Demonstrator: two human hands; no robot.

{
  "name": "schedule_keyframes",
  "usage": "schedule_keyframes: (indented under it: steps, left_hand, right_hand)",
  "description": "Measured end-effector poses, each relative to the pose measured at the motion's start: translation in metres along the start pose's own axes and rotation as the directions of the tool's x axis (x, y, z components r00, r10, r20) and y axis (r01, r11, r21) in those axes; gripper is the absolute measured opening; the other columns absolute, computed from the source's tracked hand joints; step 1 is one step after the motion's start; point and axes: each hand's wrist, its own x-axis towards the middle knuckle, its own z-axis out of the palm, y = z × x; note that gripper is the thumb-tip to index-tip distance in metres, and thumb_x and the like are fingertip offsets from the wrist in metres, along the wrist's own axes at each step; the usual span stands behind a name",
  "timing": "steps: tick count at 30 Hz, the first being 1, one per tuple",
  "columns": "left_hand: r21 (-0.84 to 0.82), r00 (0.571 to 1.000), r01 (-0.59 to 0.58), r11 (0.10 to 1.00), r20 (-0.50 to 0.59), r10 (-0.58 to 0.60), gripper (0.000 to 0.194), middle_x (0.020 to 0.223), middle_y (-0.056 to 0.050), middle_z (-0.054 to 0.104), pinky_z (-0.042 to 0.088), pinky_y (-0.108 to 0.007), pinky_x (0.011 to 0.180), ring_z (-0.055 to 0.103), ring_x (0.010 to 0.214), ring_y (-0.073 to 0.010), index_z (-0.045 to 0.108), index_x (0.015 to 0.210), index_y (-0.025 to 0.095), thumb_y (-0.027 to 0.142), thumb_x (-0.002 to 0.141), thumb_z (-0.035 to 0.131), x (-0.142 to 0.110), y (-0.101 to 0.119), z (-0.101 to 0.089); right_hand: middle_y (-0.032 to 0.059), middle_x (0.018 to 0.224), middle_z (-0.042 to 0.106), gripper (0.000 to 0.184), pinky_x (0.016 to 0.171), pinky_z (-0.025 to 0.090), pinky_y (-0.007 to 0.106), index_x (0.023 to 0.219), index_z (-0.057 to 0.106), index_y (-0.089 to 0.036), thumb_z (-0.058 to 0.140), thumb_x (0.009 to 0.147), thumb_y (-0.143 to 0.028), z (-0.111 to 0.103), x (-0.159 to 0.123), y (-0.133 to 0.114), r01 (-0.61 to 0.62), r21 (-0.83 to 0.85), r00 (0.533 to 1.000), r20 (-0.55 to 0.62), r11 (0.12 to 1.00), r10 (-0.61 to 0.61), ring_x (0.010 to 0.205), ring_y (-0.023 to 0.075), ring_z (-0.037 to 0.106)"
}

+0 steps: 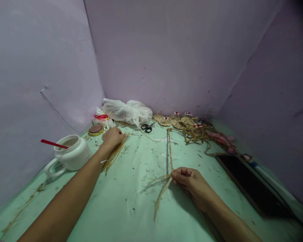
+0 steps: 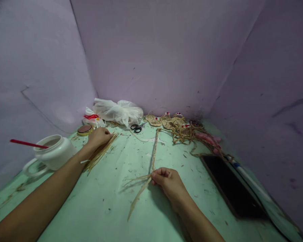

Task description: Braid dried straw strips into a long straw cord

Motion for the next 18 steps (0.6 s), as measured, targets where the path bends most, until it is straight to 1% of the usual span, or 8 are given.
schedule_keyframes:
  steps: [3,5,7,8,10,13,15,18]
  left_hand:
    - [-0.042,1.000,-0.023,0.999,0.010,0.023,0.025,0.080,-0.007,0.066,0.036,-0.026,0.060,0.056,0.076,-0.0222,0.069,0.072,0.021,0.036,0.058,0.053,0.002,-0.003,0.000]
    - [-0.152,0.998,-0.069,0.986,-0.010,0.068,0.022,0.077,-0.005,0.066,0.035,-0.024,0.057,0.055,0.072,-0.0192,0.068,0.070,0.020,0.031,0.058,0.053,0.004,-0.005,-0.005]
    - [-0.317,0.995,-0.099,0.943,-0.027,0.096,0.020,0.068,-0.003,0.063,0.033,-0.022,0.053,0.052,0.064,-0.0154,0.067,0.068,0.017,0.029,0.058,0.053,0.007,-0.007,-0.013]
    - [-0.401,0.996,-0.089,0.912,-0.019,0.089,0.019,0.062,-0.002,0.060,0.033,-0.021,0.051,0.050,0.059,-0.0134,0.065,0.067,0.016,0.028,0.058,0.054,0.009,-0.007,-0.018]
    - [-0.542,0.999,-0.017,0.840,0.020,0.033,0.017,0.052,0.001,0.053,0.031,-0.020,0.046,0.045,0.050,-0.0098,0.062,0.063,0.014,0.028,0.056,0.057,0.012,-0.008,-0.026]
    - [-0.640,0.995,0.101,0.762,0.083,-0.063,0.016,0.043,0.005,0.043,0.027,-0.019,0.041,0.037,0.041,-0.0068,0.056,0.059,0.014,0.029,0.055,0.059,0.014,-0.009,-0.033]
    - [-0.644,0.991,0.122,0.755,0.114,-0.063,0.016,0.042,0.005,0.042,0.025,-0.018,0.039,0.036,0.038,-0.0063,0.054,0.059,0.014,0.027,0.054,0.061,0.014,-0.010,-0.034]
    - [-0.637,0.979,0.119,0.762,0.204,0.018,0.022,0.043,0.006,0.044,0.026,-0.017,0.038,0.038,0.038,-0.0064,0.055,0.066,0.015,0.023,0.049,0.066,0.012,-0.010,-0.035]
  right_hand:
    - [-0.0025,0.043,0.046,0.023,0.038,0.013,0.020,0.052,0.054,-0.013,0.065,0.055,-0.033,0.000,0.000,-0.001,0.001,-0.011,1.000,0.003,1.000,-0.001,0.036,0.0028,0.026]
    - [-0.0022,0.044,0.047,0.023,0.039,0.013,0.021,0.053,0.054,-0.013,0.065,0.055,-0.033,0.000,0.000,0.000,0.002,-0.010,1.000,0.004,1.000,-0.002,0.037,0.0029,0.026]
    - [-0.0021,0.044,0.047,0.023,0.039,0.014,0.020,0.054,0.054,-0.013,0.065,0.055,-0.034,0.000,0.000,0.000,0.007,-0.008,1.000,0.004,1.000,-0.007,0.037,0.0032,0.027]
    - [-0.0024,0.043,0.047,0.024,0.039,0.014,0.021,0.053,0.054,-0.014,0.065,0.055,-0.034,0.000,0.000,0.001,0.010,-0.010,1.000,0.006,1.000,-0.010,0.037,0.0033,0.027]
    - [-0.0030,0.042,0.045,0.024,0.039,0.014,0.021,0.052,0.053,-0.014,0.065,0.055,-0.035,0.000,0.001,0.002,0.020,-0.015,1.000,0.009,1.000,-0.019,0.037,0.0036,0.027]
    - [-0.0030,0.041,0.045,0.024,0.039,0.013,0.021,0.052,0.053,-0.014,0.065,0.055,-0.034,-0.001,0.001,0.003,0.020,-0.019,1.000,0.012,1.000,-0.020,0.037,0.0036,0.027]
    - [-0.0031,0.041,0.044,0.024,0.039,0.012,0.021,0.052,0.054,-0.014,0.065,0.055,-0.034,0.000,0.001,0.003,0.012,-0.026,1.000,0.007,1.000,-0.012,0.036,0.0033,0.026]
    - [-0.0029,0.042,0.046,0.023,0.038,0.012,0.021,0.054,0.054,-0.014,0.065,0.056,-0.034,0.000,0.001,0.002,0.007,-0.029,1.000,0.005,1.000,-0.006,0.036,0.0032,0.026]
